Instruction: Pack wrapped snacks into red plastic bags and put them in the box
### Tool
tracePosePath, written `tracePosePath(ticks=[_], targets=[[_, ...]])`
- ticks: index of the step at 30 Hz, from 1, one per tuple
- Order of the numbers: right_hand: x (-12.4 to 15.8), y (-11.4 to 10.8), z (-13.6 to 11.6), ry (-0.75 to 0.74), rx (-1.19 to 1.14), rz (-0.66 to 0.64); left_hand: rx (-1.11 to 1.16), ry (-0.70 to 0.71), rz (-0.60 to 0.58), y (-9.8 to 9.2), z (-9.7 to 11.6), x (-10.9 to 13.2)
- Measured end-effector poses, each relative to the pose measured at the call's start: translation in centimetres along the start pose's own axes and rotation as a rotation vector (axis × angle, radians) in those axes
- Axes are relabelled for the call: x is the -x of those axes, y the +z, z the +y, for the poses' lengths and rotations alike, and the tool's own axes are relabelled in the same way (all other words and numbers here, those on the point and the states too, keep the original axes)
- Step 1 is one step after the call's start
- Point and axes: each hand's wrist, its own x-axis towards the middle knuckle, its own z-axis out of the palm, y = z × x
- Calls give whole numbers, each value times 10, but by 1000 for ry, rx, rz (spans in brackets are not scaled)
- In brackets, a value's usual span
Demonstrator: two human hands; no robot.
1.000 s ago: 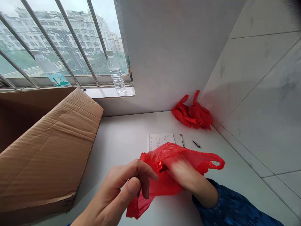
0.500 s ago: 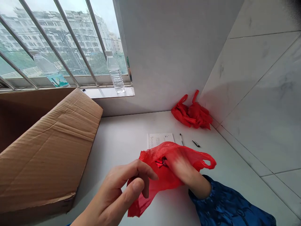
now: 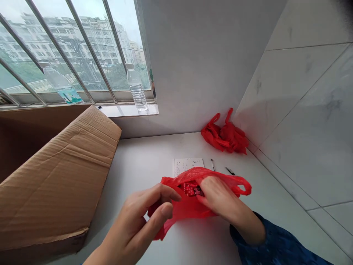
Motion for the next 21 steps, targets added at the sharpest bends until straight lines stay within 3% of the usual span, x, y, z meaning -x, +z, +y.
tracePosePath(ticks=[4,8,12,17,21], targets=[[13,-26,-16,-82,162,38,-151,4,84,1,-4,-6],[18,-40,-32,-100,-42,95,-350,-17,94,2,-13,-12],[14,-34,-40,-105,-240,111,-307,-80,27,8,-18,-17],[13,-25,-42,-79,-423,-25,-164,-96,43,14,-24,-22],[11,-27,-37,-74,-617,-210,-99,-106,69,14,-28,-22]])
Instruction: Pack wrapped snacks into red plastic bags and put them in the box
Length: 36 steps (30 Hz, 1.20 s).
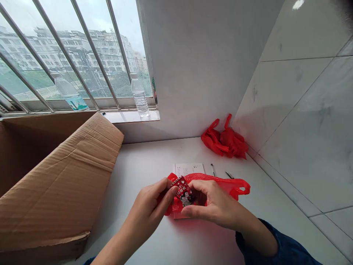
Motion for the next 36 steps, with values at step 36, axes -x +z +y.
tracePosePath(ticks=[36], targets=[[17,-31,-5,-112,402,137,372,-34,-28,-12,10,14]])
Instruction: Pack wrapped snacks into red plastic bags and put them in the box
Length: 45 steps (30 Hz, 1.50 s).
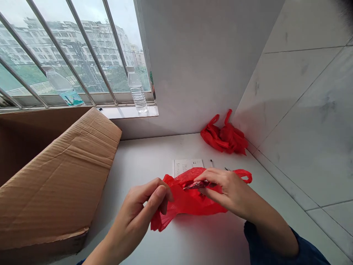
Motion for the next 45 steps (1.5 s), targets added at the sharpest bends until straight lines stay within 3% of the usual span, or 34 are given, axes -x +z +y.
tracePosePath(ticks=[4,7,13,16,20,22,24,28,32,36,38,41,43,45], targets=[[4,9,4,222,380,-96,188,-55,-1,1,9,11],[-3,20,3,404,613,-163,228,-72,89,6,17,18],[-4,17,9,336,624,-82,224,-25,148,10,21,23],[12,7,12,186,653,82,182,-20,147,8,20,23],[37,-12,2,-114,688,488,49,64,137,3,22,22],[47,-22,-2,-100,742,661,-53,144,151,-2,23,23],[53,-31,-2,-14,796,733,-171,220,185,-6,22,24],[58,-42,10,125,765,641,-477,287,279,-12,16,31],[57,-46,13,111,612,525,-718,252,270,-13,0,46],[50,-51,10,124,479,477,-810,-2,239,-24,-24,68],[45,-56,11,126,384,455,-820,-161,144,-33,-30,74],[35,-63,17,43,155,458,-675,-258,-4,-45,-21,65],[30,-65,20,-26,34,434,-519,-247,78,-47,-2,48],[28,-66,20,-38,15,316,-374,-219,217,-45,19,28]])
